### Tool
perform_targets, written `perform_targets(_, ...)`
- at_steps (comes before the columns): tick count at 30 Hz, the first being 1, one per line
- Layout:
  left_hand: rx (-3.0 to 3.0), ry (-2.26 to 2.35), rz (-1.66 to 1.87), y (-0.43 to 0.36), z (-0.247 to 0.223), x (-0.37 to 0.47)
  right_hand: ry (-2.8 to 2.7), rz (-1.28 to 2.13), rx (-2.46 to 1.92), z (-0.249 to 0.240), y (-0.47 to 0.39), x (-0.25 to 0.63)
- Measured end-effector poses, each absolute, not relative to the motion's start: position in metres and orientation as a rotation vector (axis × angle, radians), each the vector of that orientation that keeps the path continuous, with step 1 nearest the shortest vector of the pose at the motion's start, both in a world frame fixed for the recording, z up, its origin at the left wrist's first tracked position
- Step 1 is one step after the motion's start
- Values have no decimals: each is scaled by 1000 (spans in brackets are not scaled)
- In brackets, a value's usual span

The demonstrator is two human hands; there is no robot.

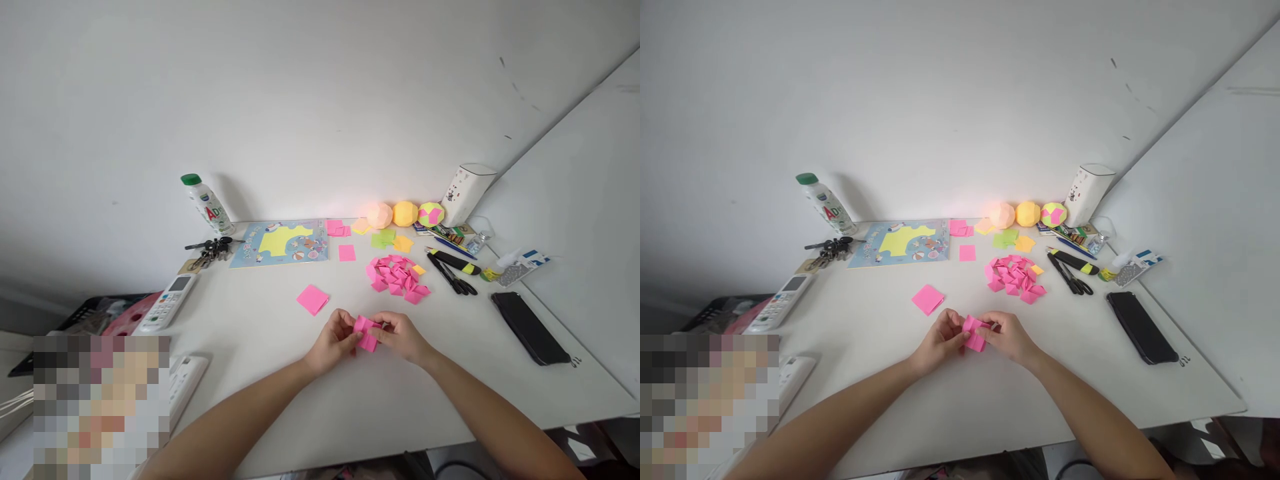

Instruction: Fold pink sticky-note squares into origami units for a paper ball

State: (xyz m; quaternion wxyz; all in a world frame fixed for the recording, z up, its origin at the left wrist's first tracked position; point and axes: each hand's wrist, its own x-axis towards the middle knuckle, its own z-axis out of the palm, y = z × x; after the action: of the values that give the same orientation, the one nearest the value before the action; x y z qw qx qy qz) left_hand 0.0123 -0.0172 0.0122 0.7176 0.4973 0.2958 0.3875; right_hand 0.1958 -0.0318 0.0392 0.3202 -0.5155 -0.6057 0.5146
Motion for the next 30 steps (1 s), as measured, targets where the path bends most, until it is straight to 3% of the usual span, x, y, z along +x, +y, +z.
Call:
perform_targets(10,1354,579,964,-17,5,8,-1617,1282,-1421,38,-31,195)
perform_targets(30,1423,672,813,-20,16,7,-1465,1312,-1230,39,-32,194)
